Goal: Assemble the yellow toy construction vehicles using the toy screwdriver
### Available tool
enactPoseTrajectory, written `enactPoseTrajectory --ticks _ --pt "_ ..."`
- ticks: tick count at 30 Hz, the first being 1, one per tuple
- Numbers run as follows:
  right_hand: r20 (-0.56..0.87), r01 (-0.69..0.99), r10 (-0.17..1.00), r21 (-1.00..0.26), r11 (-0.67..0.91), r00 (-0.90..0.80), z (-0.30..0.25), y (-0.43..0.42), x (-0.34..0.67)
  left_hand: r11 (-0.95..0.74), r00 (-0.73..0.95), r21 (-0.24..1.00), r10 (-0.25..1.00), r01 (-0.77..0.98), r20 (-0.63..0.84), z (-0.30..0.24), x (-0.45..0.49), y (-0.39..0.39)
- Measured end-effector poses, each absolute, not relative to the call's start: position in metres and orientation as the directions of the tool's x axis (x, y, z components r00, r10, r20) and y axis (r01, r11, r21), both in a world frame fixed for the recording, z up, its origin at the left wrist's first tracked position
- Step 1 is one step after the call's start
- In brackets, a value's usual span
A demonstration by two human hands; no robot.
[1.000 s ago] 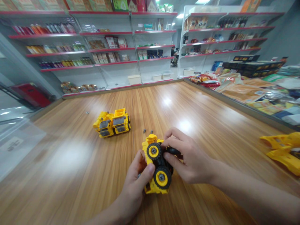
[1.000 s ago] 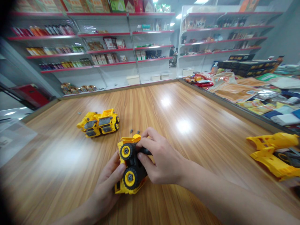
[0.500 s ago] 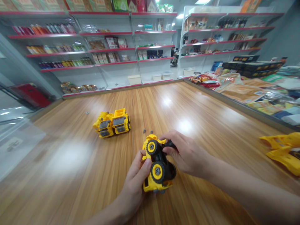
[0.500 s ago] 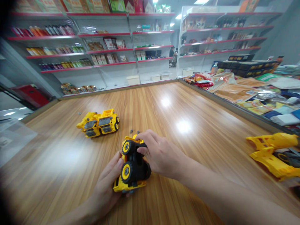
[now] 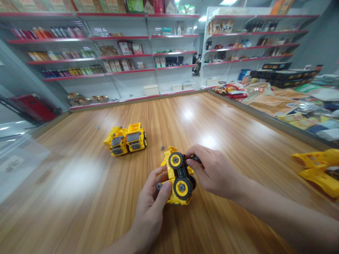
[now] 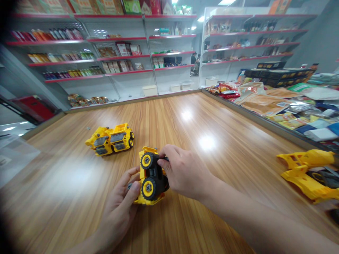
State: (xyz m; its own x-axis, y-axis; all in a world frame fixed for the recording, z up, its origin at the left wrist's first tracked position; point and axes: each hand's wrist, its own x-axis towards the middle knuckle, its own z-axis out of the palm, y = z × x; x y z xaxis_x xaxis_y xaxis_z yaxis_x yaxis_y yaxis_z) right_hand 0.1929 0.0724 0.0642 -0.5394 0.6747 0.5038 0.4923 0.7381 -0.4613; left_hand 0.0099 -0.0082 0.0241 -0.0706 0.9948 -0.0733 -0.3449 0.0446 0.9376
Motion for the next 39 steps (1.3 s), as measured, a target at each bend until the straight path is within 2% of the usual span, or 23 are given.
enactPoseTrajectory --ticks 8,30,39 --pt "0.443 0.500 0.737 -0.545 0.673 -0.510 0.067 0.071 0.192 -0.045 -0.011 0.964 0.999 -0.261 0.044 0.009 0.006 -0.006" --pt "0.418 0.499 0.753 -0.569 0.654 -0.509 0.071 0.070 0.192 -0.071 0.001 0.983 0.997 -0.168 0.072 0.009 0.005 -0.008" --pt "0.513 0.480 0.725 -0.543 0.689 -0.460 0.063 0.070 0.192 -0.122 -0.068 0.973 0.991 -0.193 0.111 0.012 0.005 -0.011"
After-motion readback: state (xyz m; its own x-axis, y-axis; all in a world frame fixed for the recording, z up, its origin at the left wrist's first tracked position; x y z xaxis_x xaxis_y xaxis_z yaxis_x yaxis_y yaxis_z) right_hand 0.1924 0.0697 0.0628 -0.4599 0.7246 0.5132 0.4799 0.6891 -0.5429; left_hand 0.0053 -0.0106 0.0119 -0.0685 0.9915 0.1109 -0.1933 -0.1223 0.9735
